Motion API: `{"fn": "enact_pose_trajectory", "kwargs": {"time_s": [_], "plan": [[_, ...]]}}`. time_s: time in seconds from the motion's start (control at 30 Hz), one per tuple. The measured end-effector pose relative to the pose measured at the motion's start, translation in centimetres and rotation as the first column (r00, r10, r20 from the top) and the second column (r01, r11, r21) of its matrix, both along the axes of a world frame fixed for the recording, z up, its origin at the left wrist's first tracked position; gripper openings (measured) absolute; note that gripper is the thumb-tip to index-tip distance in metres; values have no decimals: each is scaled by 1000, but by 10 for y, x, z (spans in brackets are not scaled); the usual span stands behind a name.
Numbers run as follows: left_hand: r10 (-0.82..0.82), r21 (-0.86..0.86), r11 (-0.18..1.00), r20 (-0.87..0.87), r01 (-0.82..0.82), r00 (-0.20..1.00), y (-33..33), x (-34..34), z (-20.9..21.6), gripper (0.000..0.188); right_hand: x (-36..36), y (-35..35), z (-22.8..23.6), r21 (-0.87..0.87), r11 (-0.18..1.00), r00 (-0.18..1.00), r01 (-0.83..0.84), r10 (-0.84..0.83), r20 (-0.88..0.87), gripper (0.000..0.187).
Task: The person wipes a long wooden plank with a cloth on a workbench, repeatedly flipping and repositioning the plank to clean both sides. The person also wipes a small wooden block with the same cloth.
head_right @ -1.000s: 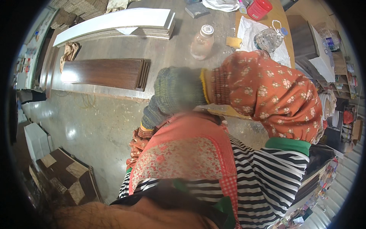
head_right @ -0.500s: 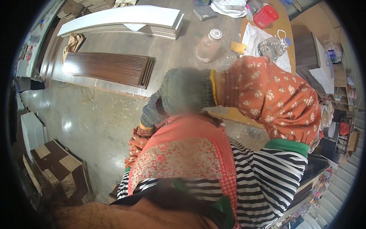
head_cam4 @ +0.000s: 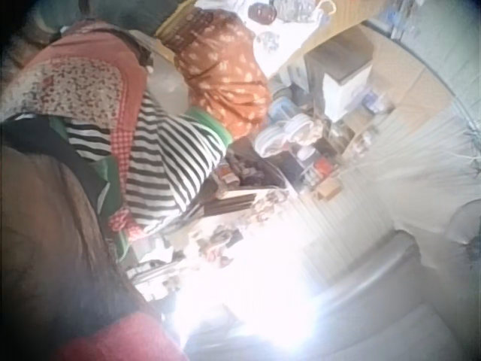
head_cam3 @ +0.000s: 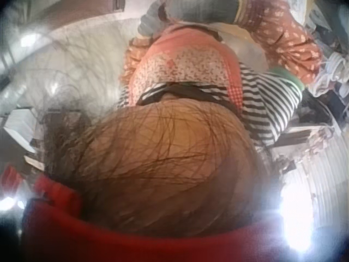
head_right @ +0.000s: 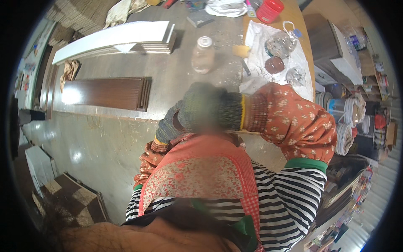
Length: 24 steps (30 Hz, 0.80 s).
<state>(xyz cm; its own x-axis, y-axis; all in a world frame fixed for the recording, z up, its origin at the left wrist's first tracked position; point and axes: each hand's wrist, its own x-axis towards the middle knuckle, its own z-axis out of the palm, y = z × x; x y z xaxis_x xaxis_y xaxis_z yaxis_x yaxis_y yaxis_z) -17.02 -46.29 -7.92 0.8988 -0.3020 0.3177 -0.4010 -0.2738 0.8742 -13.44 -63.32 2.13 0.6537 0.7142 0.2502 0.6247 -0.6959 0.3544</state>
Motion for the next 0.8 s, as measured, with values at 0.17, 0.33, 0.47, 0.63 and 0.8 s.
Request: {"fn": "enact_pose_trajectory", "kwargs": {"time_s": [0.17, 0.33, 0.47, 0.63, 0.8], "plan": [[43, 311, 950, -102, -9, 994, -22, 3, 7, 75, 6, -48, -2, -127, 971, 975, -202, 187, -123, 22], [-72, 261, 964, 66, 53, 995, -38, 13, 10, 72, 10, -64, -7, -233, 971, 999, -54, 53, -8, 20], [-80, 71, 995, 85, 75, 993, -54, 25, 10, 61, 18, -76, 26, -180, 981, 917, -76, -2, -399, 19], [-280, -108, 956, -36, 275, 959, -71, 44, 21, 48, 7, -123, 86, 198, 971, 882, -136, 209, -423, 21], [-462, -32, 884, 105, 467, 881, -98, 68, 31, 47, -1, -174, 77, 459, 877, 847, 146, 128, -516, 21]]}}
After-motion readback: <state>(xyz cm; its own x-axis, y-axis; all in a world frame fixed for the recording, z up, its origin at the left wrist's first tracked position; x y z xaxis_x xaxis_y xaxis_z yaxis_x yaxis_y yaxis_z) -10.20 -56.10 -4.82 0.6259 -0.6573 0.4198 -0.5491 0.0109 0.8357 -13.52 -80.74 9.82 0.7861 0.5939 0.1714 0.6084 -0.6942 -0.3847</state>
